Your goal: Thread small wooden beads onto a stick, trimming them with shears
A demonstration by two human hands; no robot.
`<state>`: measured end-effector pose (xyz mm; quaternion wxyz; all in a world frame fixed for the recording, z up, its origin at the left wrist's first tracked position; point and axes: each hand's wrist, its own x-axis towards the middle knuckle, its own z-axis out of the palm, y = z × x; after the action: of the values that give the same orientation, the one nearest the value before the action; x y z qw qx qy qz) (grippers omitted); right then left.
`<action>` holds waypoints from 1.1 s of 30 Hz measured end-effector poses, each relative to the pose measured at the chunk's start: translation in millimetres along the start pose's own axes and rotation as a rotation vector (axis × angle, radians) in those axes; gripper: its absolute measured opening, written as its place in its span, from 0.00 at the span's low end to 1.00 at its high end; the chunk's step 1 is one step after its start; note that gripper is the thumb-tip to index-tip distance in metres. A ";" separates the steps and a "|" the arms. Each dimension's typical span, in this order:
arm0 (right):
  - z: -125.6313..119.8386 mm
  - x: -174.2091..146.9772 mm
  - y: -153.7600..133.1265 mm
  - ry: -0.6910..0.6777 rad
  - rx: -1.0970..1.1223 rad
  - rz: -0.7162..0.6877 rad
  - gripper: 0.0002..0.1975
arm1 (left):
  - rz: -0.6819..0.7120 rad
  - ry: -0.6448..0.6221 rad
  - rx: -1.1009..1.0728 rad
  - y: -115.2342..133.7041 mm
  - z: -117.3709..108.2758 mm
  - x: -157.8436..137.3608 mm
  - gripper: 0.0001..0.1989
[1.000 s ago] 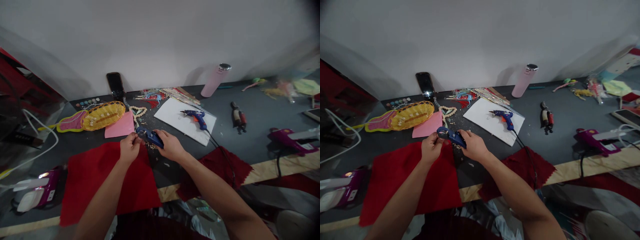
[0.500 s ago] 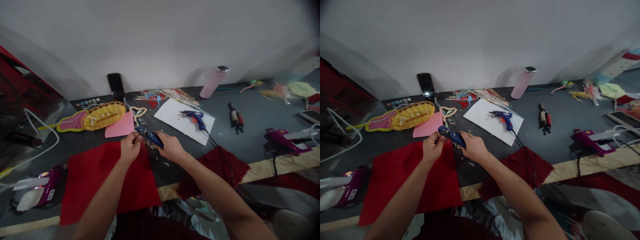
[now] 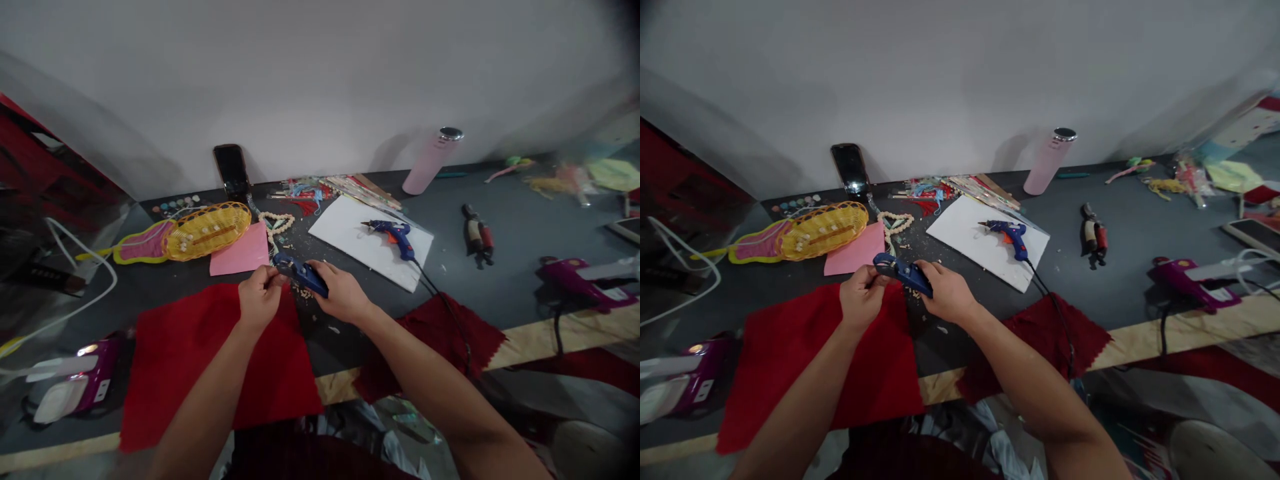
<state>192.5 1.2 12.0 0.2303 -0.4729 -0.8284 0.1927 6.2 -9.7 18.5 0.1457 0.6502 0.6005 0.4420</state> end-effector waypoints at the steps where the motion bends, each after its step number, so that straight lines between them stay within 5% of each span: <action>1: -0.3 0.0 -0.2 -0.003 0.006 0.002 0.26 | 0.003 -0.005 -0.012 -0.3 -0.5 0.1 0.05; 15: -3.2 0.2 3.4 -0.031 0.045 -0.052 0.26 | -0.031 -0.143 -0.199 -0.5 -4.7 1.7 0.05; 21: -4.9 0.4 6.1 -0.049 0.051 -0.087 0.27 | -0.029 -0.103 -0.243 -4.7 0.1 -0.3 0.05; 28: -9.3 0.6 11.0 -0.067 0.091 -0.177 0.26 | 0.117 -0.005 -0.034 -2.5 -2.5 0.0 0.07; 33: -8.9 0.1 4.5 -0.069 0.052 -0.109 0.27 | 0.113 -0.005 -0.010 -5.3 -1.2 0.2 0.05</action>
<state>200.6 4.3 16.9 0.2241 -0.4138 -0.8551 0.2177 1.8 -8.6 15.5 0.1251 0.6834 0.5602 0.4511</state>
